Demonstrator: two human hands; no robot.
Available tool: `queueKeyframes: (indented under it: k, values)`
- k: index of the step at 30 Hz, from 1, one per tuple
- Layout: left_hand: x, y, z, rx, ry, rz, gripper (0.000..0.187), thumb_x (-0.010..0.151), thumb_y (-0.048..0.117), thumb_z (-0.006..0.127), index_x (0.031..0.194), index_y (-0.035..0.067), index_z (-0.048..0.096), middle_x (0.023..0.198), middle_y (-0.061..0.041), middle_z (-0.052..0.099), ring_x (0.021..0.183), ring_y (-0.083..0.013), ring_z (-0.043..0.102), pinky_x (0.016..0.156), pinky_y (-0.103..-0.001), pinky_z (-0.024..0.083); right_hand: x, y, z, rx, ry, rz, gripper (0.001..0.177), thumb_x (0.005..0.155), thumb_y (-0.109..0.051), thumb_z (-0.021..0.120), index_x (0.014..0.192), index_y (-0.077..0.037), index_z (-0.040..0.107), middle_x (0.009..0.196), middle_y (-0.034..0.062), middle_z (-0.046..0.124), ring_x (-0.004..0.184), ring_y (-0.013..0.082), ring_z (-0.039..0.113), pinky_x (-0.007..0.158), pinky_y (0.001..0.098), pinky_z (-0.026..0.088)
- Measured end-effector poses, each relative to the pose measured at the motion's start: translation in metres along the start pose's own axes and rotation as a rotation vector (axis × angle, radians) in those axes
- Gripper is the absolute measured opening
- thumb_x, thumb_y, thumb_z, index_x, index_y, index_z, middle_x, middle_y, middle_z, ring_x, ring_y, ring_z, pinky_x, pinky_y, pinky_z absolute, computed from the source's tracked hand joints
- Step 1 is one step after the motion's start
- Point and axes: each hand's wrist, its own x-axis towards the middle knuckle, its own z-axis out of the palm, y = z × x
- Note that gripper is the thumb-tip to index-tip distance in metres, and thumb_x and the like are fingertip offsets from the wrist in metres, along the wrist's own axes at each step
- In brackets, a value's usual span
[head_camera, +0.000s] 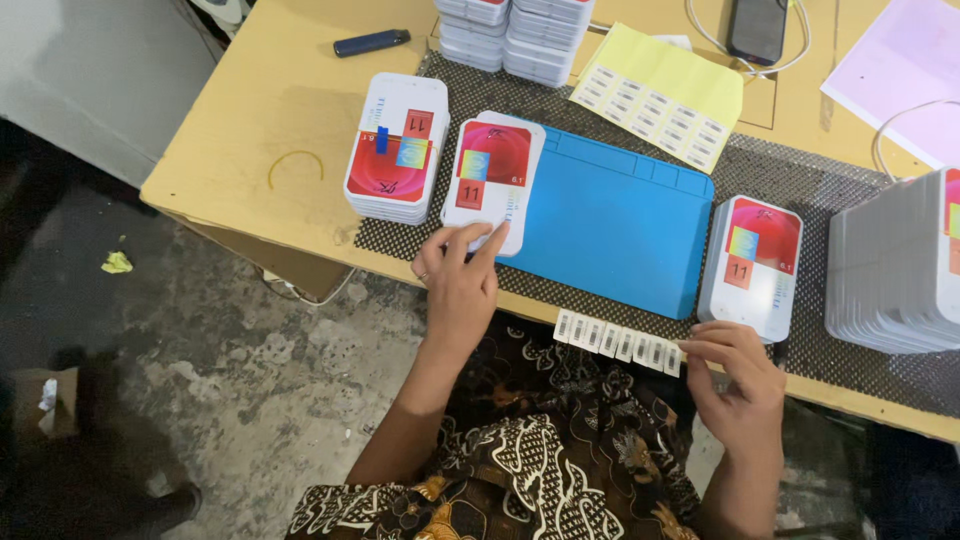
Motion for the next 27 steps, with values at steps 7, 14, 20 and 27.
queueKeyframes:
  k: [7,14,20,27]
  values:
    - [-0.006,-0.007,0.008,0.022,0.161,0.043,0.050,0.084,-0.009,0.079,0.112,0.032,0.080,0.119,0.006,0.062,0.109,-0.0279,0.047,0.080,-0.044,0.027,0.000,0.000,0.002,0.023,0.001,0.035,0.009,0.097,0.000,0.063,0.097,0.000,0.072,0.100,0.0161,0.071,0.097,0.0302,0.069,0.090,0.0410,0.058]
    - [0.008,0.015,0.010,-0.397,0.286,0.232,0.020,0.095,0.005,0.076,0.108,0.017,0.084,0.116,-0.003,0.074,0.121,-0.0396,0.063,0.102,-0.046,0.054,0.002,0.001,0.009,0.104,0.071,0.053,0.014,0.085,0.007,0.072,0.094,-0.001,0.079,0.085,0.0129,0.074,0.086,0.0363,0.073,0.081,0.0469,0.059]
    - [0.021,0.050,0.039,-0.528,0.130,0.397,0.027,0.093,0.005,0.074,0.112,0.023,0.082,0.117,-0.001,0.074,0.124,-0.0385,0.065,0.103,-0.050,0.060,0.018,-0.020,0.014,0.086,0.037,0.155,0.033,0.084,0.005,0.073,0.116,-0.001,0.071,0.106,0.0180,0.073,0.094,0.0392,0.073,0.080,0.0516,0.059]
    - [0.043,0.090,0.044,-0.523,-0.242,0.417,0.032,0.092,-0.009,0.071,0.111,0.014,0.080,0.123,-0.009,0.067,0.140,-0.0458,0.049,0.100,-0.059,0.060,0.023,-0.004,0.038,-0.093,0.094,0.262,0.069,0.082,-0.001,0.079,0.146,0.001,0.054,0.134,0.0296,0.063,0.114,0.0491,0.065,0.089,0.0602,0.057]
